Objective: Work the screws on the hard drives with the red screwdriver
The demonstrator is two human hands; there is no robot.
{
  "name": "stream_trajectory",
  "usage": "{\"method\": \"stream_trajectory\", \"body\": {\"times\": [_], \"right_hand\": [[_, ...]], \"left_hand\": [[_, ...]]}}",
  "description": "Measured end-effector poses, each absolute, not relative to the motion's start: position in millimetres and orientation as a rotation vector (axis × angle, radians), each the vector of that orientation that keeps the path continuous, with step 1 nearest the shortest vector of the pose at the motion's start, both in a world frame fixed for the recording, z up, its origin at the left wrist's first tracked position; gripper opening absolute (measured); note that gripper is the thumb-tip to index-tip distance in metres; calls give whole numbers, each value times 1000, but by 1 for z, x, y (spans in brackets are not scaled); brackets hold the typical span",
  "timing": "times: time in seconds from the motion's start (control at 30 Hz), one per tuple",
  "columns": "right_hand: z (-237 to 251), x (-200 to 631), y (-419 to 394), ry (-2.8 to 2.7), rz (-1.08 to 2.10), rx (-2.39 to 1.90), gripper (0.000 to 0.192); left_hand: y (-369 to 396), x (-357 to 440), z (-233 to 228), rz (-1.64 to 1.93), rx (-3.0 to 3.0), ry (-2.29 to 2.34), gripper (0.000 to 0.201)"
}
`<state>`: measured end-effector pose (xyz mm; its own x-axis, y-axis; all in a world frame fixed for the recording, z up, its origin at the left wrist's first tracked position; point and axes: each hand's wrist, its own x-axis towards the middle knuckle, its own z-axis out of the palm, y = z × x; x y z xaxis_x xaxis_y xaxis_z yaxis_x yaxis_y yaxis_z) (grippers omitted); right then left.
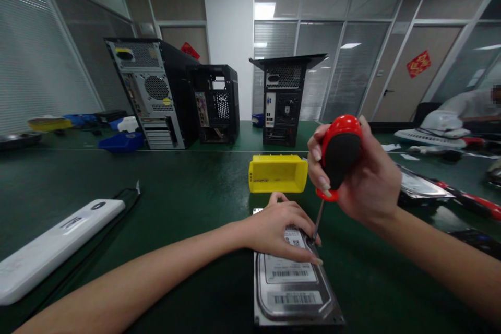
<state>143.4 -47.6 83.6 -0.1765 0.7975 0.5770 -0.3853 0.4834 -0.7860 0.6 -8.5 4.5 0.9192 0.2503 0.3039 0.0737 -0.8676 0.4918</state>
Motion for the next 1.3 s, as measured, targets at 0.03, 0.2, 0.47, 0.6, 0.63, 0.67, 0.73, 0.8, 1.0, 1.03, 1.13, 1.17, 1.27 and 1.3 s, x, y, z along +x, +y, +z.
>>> {"method": "stream_trajectory", "body": {"times": [0.03,0.2,0.47,0.6,0.63,0.67,0.73,0.8,1.0,1.03,1.13,1.17,1.27,1.3], "right_hand": [[84,144,-47,-1385,1113,-387,44],[82,143,-47,-1421,1078,-303,36],[84,142,-48,-1362,1058,-394,36],[83,143,-46,-1369,1064,-379,43],[83,142,-46,-1369,1059,-370,41],[83,142,-46,-1370,1048,-363,39],[83,141,-47,-1367,1024,-378,34],[84,139,-48,-1357,1009,-430,29],[83,140,-50,-1341,995,-392,21],[83,141,-50,-1345,1007,-366,24],[82,143,-49,-1338,1051,-324,32],[82,143,-49,-1337,1057,-317,32],[83,142,-50,-1370,1043,-329,24],[83,141,-51,-1385,1031,-337,21]], "left_hand": [[-9,1,5,493,2590,237,21],[-10,0,6,482,2587,266,22],[-10,0,6,478,2585,270,20],[-10,0,6,466,2595,300,21],[-10,0,6,463,2598,307,21],[-11,0,6,460,2599,310,21],[-11,0,7,456,2599,308,22],[-11,1,7,450,2602,308,23],[-10,1,6,464,2608,297,23],[-10,1,5,467,2607,294,23],[-10,1,5,469,2601,304,23],[-10,1,5,469,2600,303,23],[-10,1,6,469,2602,301,24],[-10,1,6,466,2603,308,25]]}}
